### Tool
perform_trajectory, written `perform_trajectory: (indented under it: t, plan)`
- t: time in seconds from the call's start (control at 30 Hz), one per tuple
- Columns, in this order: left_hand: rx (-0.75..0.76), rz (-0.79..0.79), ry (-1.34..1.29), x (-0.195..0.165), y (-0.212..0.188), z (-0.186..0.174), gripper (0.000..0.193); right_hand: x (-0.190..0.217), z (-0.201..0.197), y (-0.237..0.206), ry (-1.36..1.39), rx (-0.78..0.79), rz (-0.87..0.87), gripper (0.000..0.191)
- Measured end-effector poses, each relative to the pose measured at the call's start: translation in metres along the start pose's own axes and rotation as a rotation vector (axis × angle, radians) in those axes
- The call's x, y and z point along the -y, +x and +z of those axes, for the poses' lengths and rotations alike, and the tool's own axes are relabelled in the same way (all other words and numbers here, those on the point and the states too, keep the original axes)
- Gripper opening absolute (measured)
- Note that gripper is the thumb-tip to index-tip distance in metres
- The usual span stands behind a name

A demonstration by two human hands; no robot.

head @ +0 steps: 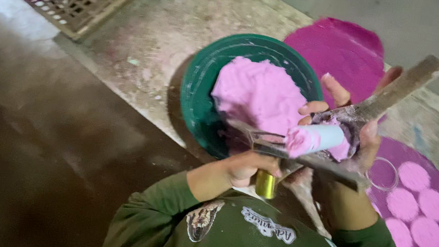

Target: The person repeatedly scoops pink paste from a green bowl into a handheld press, then presses the paste through a circular die onto a woven tray. The person uses a wooden stick to clear the press and repeats the cycle, accumulating multiple pink circular pads on the tray.

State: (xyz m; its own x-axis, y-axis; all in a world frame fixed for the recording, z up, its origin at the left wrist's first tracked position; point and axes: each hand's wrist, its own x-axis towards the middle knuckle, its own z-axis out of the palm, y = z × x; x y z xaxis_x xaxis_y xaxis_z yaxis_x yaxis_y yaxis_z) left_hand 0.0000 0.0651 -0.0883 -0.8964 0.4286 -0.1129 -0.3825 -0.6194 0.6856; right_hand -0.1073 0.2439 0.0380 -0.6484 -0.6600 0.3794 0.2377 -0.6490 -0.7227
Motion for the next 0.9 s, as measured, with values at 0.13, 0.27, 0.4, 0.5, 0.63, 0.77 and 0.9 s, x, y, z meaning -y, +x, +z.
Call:
perform_trajectory:
  t: [0.13,0.27,0.4,0.5,0.63,0.77,0.9]
  plan:
    - [0.103,0.473,1.161,-0.036,-0.011,0.04,0.058,0.055,0.016,-0.043,-0.462,-0.08,-0.134,0.065]
    - [0.034,0.014,1.124,-0.067,-0.034,0.1,0.043,0.095,0.047,-0.083,-1.23,0.307,-0.33,0.034]
    - [0.211,-0.034,0.788,-0.059,-0.032,0.134,0.039,0.082,0.062,-0.12,-1.481,0.407,-0.672,0.038]
    - [0.376,0.032,0.624,-0.034,-0.022,0.148,0.045,0.08,0.056,-0.147,-1.496,0.294,-0.448,0.036]
    - [0.524,0.172,1.084,-0.01,0.018,0.153,0.046,0.09,0.04,-0.185,-1.383,0.041,-0.243,0.068]
    - [0.429,0.118,1.566,0.019,0.084,0.159,0.057,0.131,-0.013,-0.234,-0.916,-0.038,0.458,0.092]
    - [0.293,-0.105,1.247,0.044,0.137,0.146,0.053,0.128,-0.048,-0.315,-0.536,-0.399,0.981,0.104]
